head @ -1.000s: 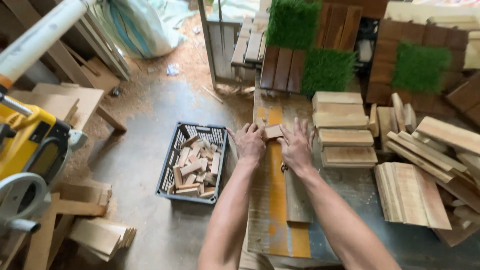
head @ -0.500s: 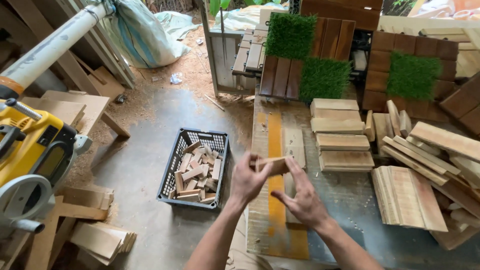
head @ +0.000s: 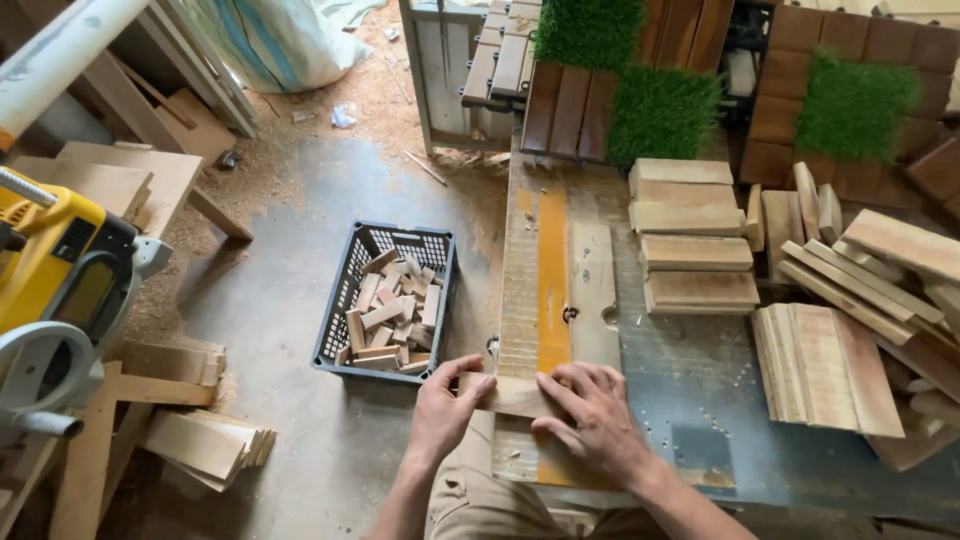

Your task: The person repeatedly picks up small rectangular wooden blocks from a pile and rubs them against a stationary sanding surface on a workbench. They handle the blocks one by one, turning them over to smooth different sides, and place the finished pieces into a black plastic crate.

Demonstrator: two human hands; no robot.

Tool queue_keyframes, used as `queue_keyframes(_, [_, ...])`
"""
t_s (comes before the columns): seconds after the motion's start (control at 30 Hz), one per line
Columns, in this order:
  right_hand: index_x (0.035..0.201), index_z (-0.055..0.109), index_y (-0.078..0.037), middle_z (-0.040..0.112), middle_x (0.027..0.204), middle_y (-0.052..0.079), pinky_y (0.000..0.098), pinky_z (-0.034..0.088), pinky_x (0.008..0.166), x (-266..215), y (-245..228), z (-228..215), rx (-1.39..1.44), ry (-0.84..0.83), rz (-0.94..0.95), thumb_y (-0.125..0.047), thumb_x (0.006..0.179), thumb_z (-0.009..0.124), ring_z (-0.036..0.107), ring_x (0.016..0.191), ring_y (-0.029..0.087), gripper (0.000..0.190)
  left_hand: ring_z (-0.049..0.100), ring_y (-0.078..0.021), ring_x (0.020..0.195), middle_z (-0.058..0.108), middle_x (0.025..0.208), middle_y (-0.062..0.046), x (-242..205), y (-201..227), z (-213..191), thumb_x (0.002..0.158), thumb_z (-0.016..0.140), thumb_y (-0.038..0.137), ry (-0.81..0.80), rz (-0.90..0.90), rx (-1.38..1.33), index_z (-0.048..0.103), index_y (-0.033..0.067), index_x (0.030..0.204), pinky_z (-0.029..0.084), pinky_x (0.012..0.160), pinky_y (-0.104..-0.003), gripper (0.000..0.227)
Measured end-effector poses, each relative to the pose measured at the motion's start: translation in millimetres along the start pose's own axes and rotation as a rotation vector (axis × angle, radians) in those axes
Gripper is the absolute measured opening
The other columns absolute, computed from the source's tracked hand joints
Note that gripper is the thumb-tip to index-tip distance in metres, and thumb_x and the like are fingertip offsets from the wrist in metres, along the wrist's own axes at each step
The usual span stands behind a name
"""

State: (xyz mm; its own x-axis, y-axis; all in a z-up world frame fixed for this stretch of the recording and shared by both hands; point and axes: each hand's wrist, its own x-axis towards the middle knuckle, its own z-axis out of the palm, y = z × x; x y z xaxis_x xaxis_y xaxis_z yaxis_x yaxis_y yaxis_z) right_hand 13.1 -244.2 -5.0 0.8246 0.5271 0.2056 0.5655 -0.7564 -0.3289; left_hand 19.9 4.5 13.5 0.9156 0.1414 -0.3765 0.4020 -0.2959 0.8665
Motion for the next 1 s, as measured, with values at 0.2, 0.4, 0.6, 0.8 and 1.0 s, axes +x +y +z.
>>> queue_keyframes(0.2, [0.138,0.062,-0.034,-0.003,0.172,0.001,0.0786,-0.015,0.112,6.8,15.5,1.6,0.092,0.064,0.05,-0.062,0.088,0.062,-0.018,0.156,0.029,0.057,0.009,-0.023,0.157,0.023,0.169,-0.003,-9.8,3.4,10.0,0.091,0.076,0.027,-0.171,0.485,0.317,0.056,0.0174,0.146,0.005,0.125,-0.055,0.059])
queue_keyframes(0.4, [0.14,0.06,-0.033,-0.007,0.171,0.002,0.0704,-0.017,0.116,24.9,35.3,3.8,0.159,-0.007,0.105,-0.055,0.087,0.068,-0.018,0.156,0.027,0.058,0.011,-0.0327,0.156,0.051,0.156,-0.006,16.6,-17.5,34.8,0.091,0.075,0.029,-0.04,0.681,0.359,0.07,0.0066,0.13,0.008,0.123,-0.063,0.045])
queue_keyframes(0.6, [0.131,0.066,-0.04,-0.001,0.175,0.002,0.0609,-0.003,0.12,61.8,65.1,15.3,0.141,0.016,0.247,-0.063,0.082,0.07,-0.013,0.157,0.025,0.054,0.016,-0.0389,0.156,0.063,0.143,-0.007,64.1,4.6,41.9,0.094,0.072,0.04,0.013,0.649,0.479,0.074,0.0145,0.126,0.012,0.123,-0.061,0.041])
queue_keyframes(0.8, [0.133,0.066,-0.047,0.023,0.169,0.015,0.0697,0.008,0.119,85.9,85.9,14.2,0.142,-0.001,0.27,-0.063,0.075,0.079,0.009,0.155,0.044,0.061,0.027,-0.0403,0.154,0.069,0.135,-0.004,108.8,-12.5,50.9,0.082,0.085,0.038,0.08,0.778,0.341,0.077,0.0185,0.12,0.017,0.125,-0.057,0.043])
queue_keyframes(1.0, [0.132,0.067,-0.048,0.024,0.17,0.014,0.0675,0.006,0.121,97.0,91.6,12.0,0.159,-0.024,0.32,-0.064,0.076,0.078,0.01,0.155,0.044,0.059,0.029,-0.0403,0.154,0.069,0.136,-0.005,124.1,-10.9,54.3,0.083,0.085,0.038,0.097,0.794,0.324,0.077,0.018,0.12,0.017,0.125,-0.058,0.043])
